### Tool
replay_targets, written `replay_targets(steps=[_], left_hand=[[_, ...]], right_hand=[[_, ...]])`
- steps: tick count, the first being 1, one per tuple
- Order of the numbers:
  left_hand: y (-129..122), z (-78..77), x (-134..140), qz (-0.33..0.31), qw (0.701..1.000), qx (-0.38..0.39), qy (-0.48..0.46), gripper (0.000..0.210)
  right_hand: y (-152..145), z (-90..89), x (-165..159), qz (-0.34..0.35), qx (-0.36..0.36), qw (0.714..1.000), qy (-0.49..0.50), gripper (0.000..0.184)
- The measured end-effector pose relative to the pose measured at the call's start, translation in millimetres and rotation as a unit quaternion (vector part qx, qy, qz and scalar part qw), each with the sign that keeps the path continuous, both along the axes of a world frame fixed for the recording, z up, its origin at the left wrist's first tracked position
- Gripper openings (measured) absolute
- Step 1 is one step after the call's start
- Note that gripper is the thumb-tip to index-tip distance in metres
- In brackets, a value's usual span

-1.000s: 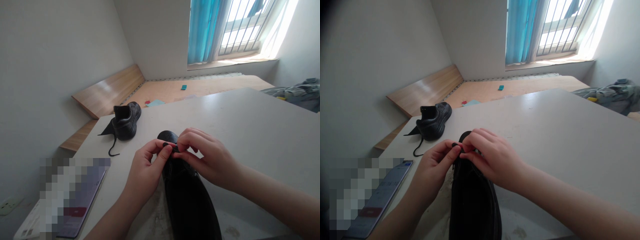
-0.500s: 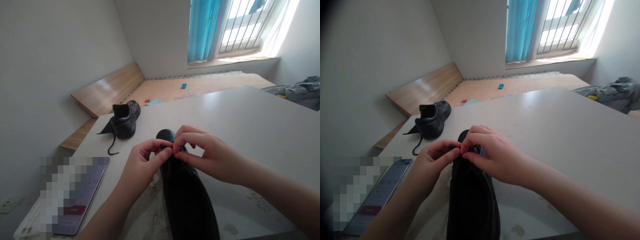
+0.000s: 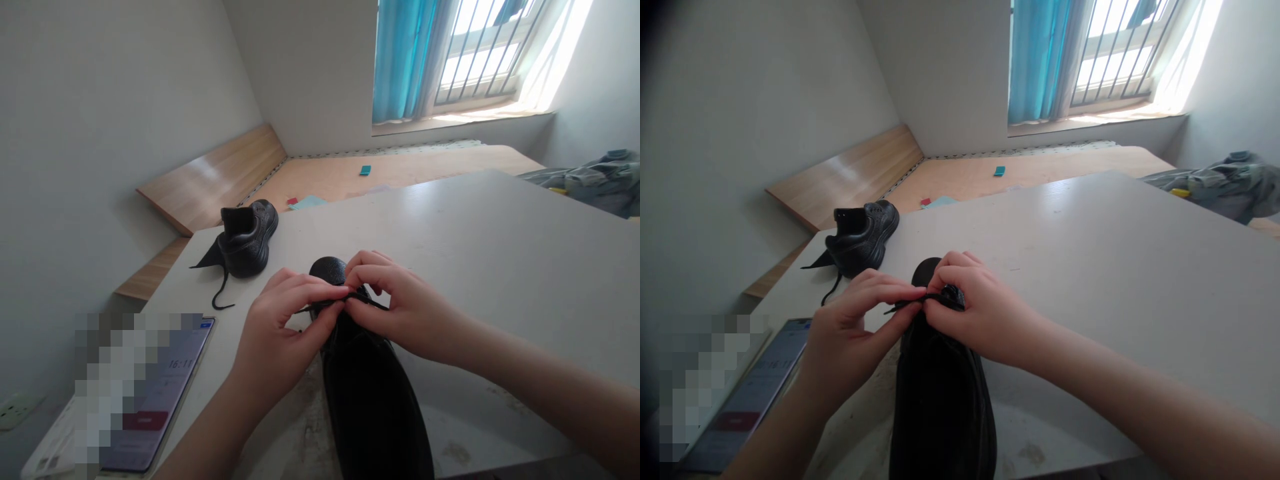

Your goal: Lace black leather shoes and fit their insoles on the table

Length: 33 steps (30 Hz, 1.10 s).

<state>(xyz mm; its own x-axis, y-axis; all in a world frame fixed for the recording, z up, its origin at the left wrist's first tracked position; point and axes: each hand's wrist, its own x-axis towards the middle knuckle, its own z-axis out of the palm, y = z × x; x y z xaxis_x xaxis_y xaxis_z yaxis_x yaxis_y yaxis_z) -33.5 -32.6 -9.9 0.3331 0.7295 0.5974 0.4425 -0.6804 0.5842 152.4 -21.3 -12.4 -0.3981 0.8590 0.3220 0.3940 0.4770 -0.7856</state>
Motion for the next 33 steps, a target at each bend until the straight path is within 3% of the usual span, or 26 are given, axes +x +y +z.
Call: replay_targets(steps=[6,11,14,17,19,23,28,30,33], left_hand=[[1,1.7,0,0.021,0.992,0.119,0.04,0.018],[4,0.0,-3,-0.014,0.983,0.174,0.052,0.02],[5,-0.4,-5,-0.026,0.98,0.188,0.068,0.021],[5,0.2,-5,-0.028,0.974,0.206,0.085,0.022],[4,0.7,-5,-0.023,0.973,0.212,0.09,0.023],[2,0.0,-5,-0.002,0.974,0.21,0.081,0.02],[2,-2.1,-5,0.035,0.968,0.232,0.095,0.016],[1,-0.7,-5,0.029,0.968,0.229,0.104,0.016],[1,5.0,-9,-0.006,0.982,0.16,0.102,0.017]], right_hand=[[-3,-5.2,-7,-0.014,0.016,1.0,0.007,0.012],[-5,-6.1,-8,-0.015,-0.003,1.0,0.022,0.015],[-3,-1.5,-6,-0.002,-0.083,0.994,0.07,0.008],[0,5.6,-2,0.037,-0.199,0.969,0.139,0.007],[1,8.3,1,0.053,-0.234,0.957,0.165,0.014],[4,7.0,3,0.064,-0.234,0.956,0.164,0.033],[7,6.8,4,0.086,-0.246,0.953,0.152,0.032],[6,6.6,3,0.068,-0.23,0.961,0.139,0.031],[5,3.4,2,-0.007,-0.25,0.955,0.158,0.027]])
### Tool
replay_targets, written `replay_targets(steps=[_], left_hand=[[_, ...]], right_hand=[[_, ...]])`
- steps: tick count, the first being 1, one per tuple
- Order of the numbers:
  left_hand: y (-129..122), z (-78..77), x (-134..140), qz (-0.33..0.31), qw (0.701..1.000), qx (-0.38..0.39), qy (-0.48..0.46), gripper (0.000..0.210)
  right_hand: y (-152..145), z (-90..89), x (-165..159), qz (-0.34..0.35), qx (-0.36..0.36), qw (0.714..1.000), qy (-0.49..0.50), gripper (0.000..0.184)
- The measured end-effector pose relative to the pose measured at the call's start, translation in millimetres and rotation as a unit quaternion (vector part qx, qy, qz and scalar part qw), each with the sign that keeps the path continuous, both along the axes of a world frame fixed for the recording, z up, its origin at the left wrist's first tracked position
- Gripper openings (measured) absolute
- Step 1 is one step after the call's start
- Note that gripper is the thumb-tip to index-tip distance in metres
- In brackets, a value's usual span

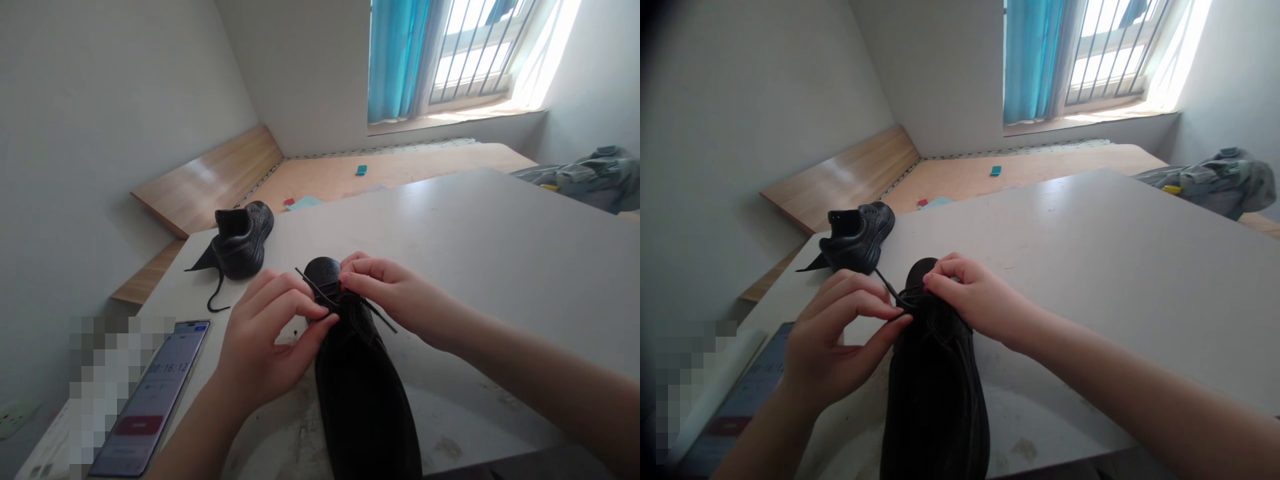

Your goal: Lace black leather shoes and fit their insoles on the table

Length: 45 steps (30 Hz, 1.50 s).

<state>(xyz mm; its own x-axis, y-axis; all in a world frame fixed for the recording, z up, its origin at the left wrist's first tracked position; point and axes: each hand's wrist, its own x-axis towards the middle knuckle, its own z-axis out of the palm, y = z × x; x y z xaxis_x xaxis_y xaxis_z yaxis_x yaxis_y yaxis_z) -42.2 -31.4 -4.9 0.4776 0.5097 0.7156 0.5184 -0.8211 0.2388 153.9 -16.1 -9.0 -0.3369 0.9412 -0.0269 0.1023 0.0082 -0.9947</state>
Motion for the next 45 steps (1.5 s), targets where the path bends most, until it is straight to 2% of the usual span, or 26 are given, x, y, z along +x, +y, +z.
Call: replay_targets(steps=[4,8,11,13,16,19,24,31,36,39,43,45], left_hand=[[1,6.6,-7,-0.015,0.992,-0.123,0.012,0.018],[1,6.8,-9,-0.016,0.978,-0.207,0.005,0.014],[1,6.0,-7,0.021,0.977,-0.213,0.022,0.014],[1,6.0,-6,0.029,0.978,-0.2,0.044,0.014],[1,6.8,-5,0.02,0.978,-0.19,0.08,0.019],[1,7.6,-5,0.013,0.977,-0.192,0.086,0.027],[0,7.3,-5,-0.002,0.969,-0.238,0.065,0.031],[0,7.2,-6,-0.002,0.962,-0.268,0.055,0.03],[1,6.4,-7,-0.003,0.957,-0.287,0.048,0.029],[2,4.7,-6,0.0,0.95,-0.309,0.049,0.03],[1,3.6,-4,0.013,0.944,-0.33,0.025,0.033],[0,3.5,-2,0.02,0.941,-0.338,0.008,0.034]], right_hand=[[-1,-5.0,0,-0.049,-0.094,0.993,0.047,0.023],[-1,-2.6,2,-0.036,-0.095,0.994,0.045,0.021],[2,1.7,6,0.016,-0.02,1.0,-0.003,0.031],[4,2.9,9,0.043,-0.004,0.999,-0.021,0.035],[7,0.9,13,0.074,-0.08,0.993,0.043,0.032],[8,-2.6,12,0.059,-0.142,0.981,0.119,0.03],[6,-3.1,6,0.015,-0.159,0.975,0.153,0.019],[7,-3.8,2,-0.012,-0.21,0.947,0.241,0.028],[6,-6.8,2,-0.02,-0.197,0.948,0.247,0.022],[5,-9.0,2,-0.033,-0.168,0.961,0.217,0.025],[8,-10.4,3,-0.082,-0.049,0.995,0.037,0.026],[9,-7.5,3,-0.123,0.035,0.99,-0.06,0.023]])
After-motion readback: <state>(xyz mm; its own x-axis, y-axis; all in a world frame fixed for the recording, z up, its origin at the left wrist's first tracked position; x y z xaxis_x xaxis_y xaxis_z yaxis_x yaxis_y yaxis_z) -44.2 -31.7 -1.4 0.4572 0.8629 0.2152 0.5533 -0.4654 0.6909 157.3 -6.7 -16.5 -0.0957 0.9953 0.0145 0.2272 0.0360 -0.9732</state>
